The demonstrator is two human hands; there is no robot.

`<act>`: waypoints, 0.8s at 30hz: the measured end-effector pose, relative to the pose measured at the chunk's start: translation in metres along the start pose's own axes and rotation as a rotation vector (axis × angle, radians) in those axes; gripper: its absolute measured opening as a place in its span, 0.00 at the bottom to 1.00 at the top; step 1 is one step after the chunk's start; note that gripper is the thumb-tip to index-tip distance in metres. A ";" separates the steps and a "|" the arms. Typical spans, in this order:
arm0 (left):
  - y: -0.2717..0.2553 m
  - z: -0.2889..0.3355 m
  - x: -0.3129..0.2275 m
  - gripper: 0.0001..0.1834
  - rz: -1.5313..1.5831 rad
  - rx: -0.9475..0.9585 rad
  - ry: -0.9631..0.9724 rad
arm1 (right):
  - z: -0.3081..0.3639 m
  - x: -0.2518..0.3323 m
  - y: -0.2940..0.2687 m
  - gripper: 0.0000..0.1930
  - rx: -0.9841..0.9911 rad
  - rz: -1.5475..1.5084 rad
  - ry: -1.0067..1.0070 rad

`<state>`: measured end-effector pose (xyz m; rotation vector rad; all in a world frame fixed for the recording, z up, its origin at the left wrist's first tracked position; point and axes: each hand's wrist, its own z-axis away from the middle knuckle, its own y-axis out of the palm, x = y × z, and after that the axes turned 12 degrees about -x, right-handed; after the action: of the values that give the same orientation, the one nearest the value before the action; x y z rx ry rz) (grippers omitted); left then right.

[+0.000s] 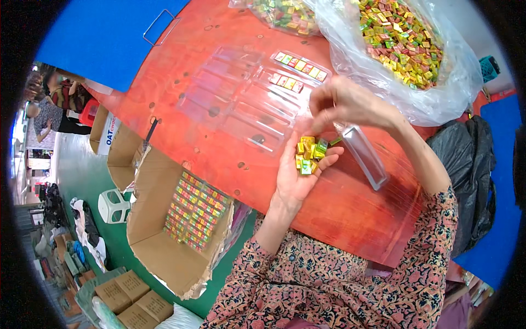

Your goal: Packing small colorful square-shaped wrapped items into plastic divider trays at a workbench.

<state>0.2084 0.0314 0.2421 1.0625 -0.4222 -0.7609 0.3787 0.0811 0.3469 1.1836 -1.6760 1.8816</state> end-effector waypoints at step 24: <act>0.000 -0.004 0.002 0.26 -0.071 0.064 -0.031 | -0.122 -0.080 0.051 0.08 -0.537 0.071 -0.115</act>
<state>0.2121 0.0327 0.2407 1.1319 -0.4395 -0.8324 0.3465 0.2043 0.2592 1.0267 -2.1266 1.2834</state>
